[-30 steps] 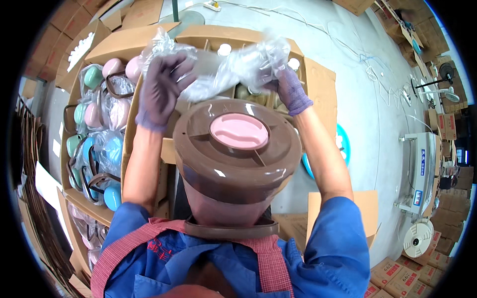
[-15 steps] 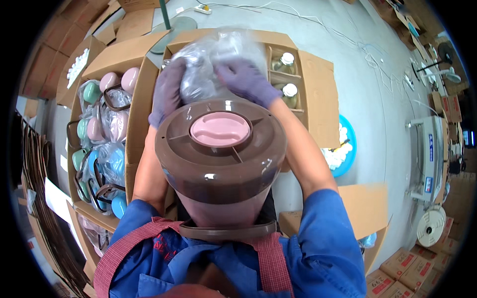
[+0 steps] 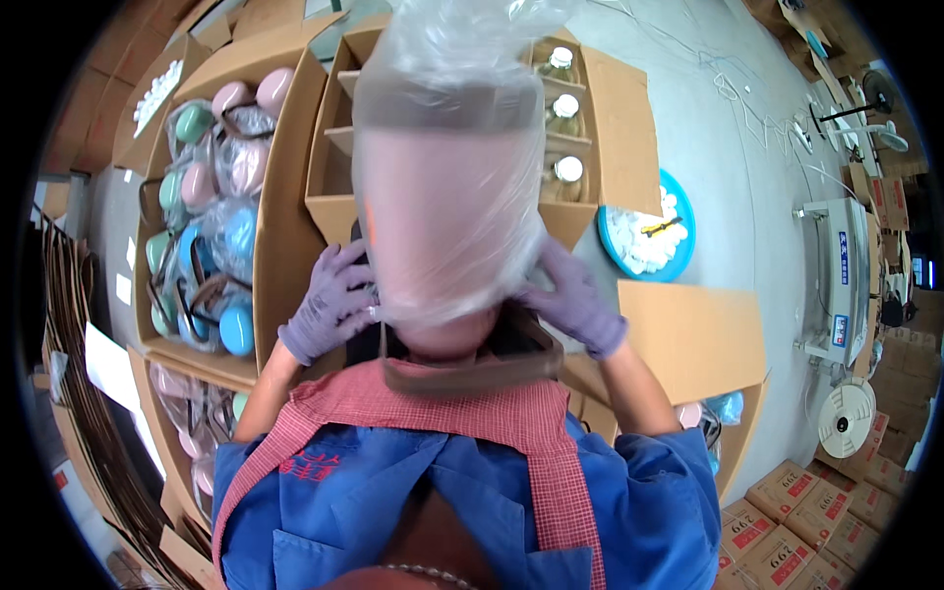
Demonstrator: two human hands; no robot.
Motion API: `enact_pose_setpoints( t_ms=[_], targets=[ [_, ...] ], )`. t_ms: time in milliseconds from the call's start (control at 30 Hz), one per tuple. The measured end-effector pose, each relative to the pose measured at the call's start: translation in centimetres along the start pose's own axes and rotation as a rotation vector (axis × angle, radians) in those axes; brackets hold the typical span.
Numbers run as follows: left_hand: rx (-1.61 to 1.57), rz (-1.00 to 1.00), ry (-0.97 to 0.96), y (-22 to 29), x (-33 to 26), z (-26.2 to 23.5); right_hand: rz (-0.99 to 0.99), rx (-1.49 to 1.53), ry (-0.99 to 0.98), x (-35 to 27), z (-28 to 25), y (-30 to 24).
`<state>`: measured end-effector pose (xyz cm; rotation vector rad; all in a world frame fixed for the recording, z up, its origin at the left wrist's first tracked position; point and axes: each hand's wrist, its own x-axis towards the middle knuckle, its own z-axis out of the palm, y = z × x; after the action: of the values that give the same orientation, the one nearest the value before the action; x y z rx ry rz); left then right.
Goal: The person places thermal carafes into plastic bags and then packs them into compartmentalized cardboard boxes.
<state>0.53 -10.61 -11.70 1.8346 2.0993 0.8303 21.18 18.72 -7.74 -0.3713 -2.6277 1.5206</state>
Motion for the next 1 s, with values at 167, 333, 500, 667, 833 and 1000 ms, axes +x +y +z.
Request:
enact_pose_setpoints(
  t_ms=[167,333,500,667,833,1000],
  targets=[
    [0.327,-0.126,0.148,4.4,-4.6,4.9,-0.185,0.105,-0.762,-5.4,1.3,-6.4],
    [0.331,-0.224,0.439,6.8,-3.7,6.1,-0.29,-0.108,-0.74,-8.3,6.2,-7.1],
    [0.2,-0.435,0.612,9.9,-0.9,6.5,-0.516,-0.28,-0.245,-10.6,6.0,-7.5],
    [0.362,-0.29,0.901,1.6,-1.5,0.3,-0.313,0.291,0.146,-9.1,2.3,-12.0],
    [0.428,0.136,0.811,16.0,-5.8,-3.0,-0.402,0.01,0.031,-6.2,7.6,-18.9],
    [0.155,-0.52,1.465,9.3,-32.1,-5.7,-0.711,0.373,-0.396,-1.9,8.3,-26.1]
  ],
)
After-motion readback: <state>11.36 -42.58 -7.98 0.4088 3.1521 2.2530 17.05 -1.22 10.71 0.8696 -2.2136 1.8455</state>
